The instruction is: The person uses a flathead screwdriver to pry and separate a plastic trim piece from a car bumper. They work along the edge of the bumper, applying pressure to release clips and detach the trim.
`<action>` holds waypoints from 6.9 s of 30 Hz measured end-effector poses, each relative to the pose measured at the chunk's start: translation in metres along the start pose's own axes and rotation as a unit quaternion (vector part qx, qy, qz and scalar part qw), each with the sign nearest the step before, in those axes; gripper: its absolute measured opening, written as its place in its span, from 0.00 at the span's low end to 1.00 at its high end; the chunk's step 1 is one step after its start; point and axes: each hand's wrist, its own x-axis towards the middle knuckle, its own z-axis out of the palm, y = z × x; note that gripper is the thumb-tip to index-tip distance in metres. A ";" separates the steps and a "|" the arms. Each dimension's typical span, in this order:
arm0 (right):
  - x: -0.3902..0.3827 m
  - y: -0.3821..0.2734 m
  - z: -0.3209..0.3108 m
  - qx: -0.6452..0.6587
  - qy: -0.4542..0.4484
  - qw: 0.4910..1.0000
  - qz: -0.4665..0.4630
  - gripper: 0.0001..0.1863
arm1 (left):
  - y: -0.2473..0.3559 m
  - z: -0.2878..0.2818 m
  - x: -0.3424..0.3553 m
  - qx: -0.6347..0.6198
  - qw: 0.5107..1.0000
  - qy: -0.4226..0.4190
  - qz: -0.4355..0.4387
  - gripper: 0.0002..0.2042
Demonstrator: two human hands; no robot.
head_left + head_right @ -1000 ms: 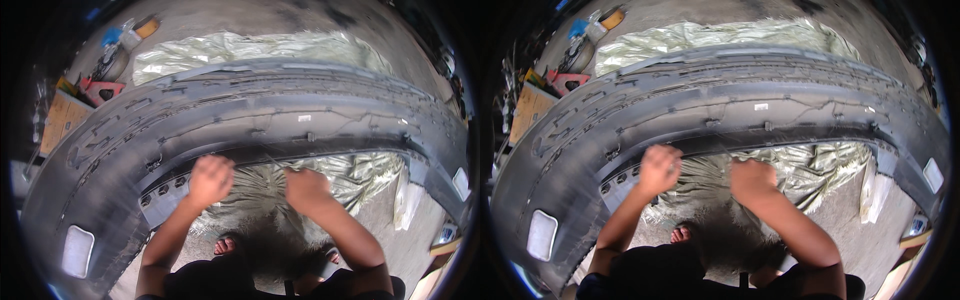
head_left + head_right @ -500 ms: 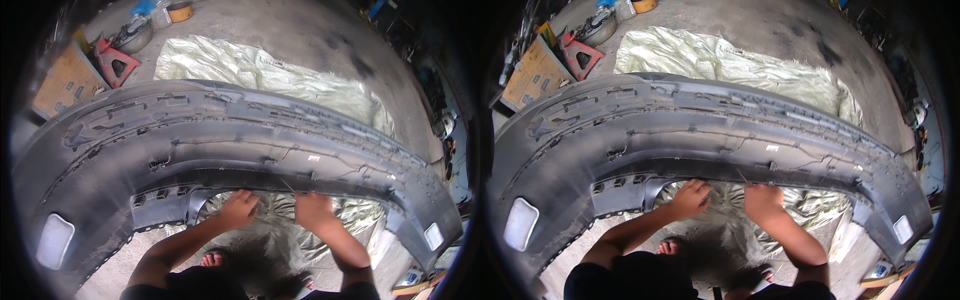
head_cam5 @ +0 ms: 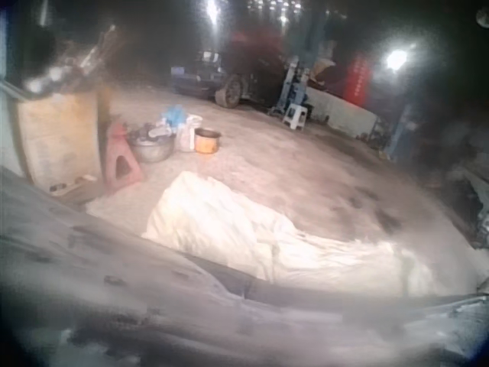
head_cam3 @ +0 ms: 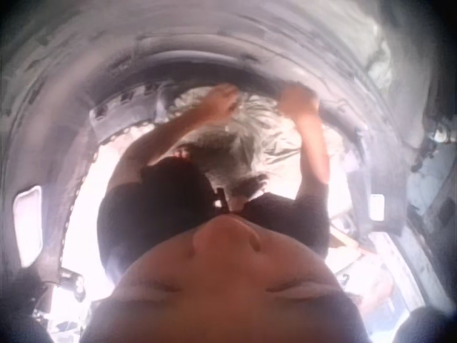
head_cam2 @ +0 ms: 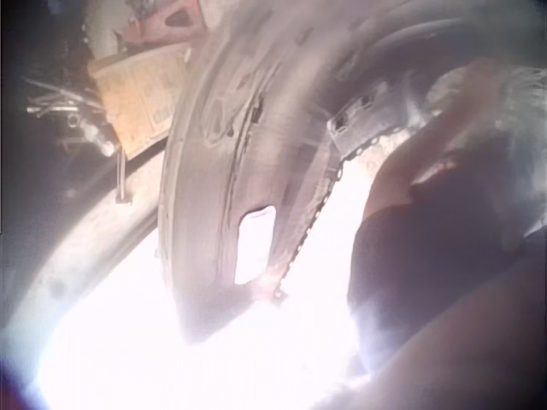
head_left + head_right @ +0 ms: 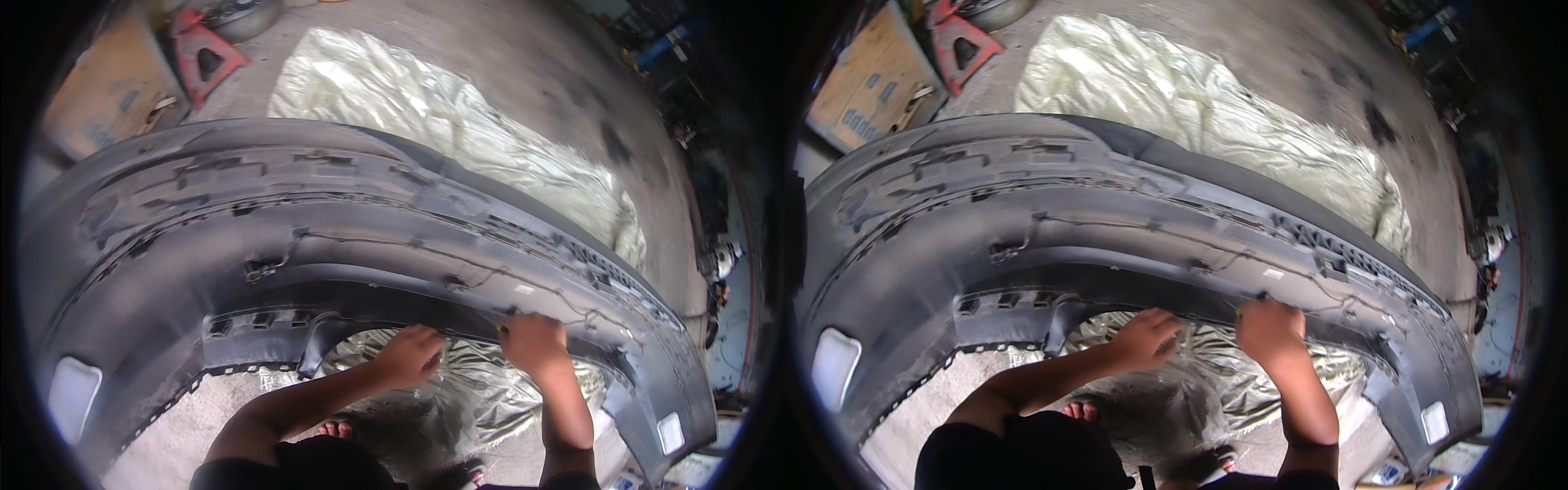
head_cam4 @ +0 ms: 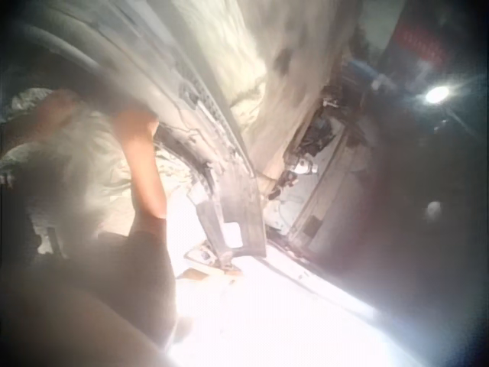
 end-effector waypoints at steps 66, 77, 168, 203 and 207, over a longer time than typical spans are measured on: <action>-0.066 0.105 -0.034 0.205 0.286 0.934 -0.065 0.14 | 0.151 -0.219 0.192 0.569 0.821 -0.027 -0.019 0.37; -0.038 0.073 -0.039 0.088 0.290 0.950 -0.080 0.10 | 0.129 -0.219 0.193 0.560 0.828 0.007 -0.008 0.26; -0.045 0.047 -0.019 -0.088 0.425 0.892 -0.124 0.11 | 0.134 -0.220 0.190 0.527 0.838 0.010 0.141 0.14; -0.041 0.039 -0.008 -0.108 0.380 0.915 -0.087 0.23 | 0.148 -0.236 0.192 0.401 0.909 -0.004 0.112 0.25; -0.037 0.043 -0.007 -0.084 0.414 0.900 -0.105 0.12 | 0.201 -0.261 0.191 0.285 0.953 0.099 0.040 0.27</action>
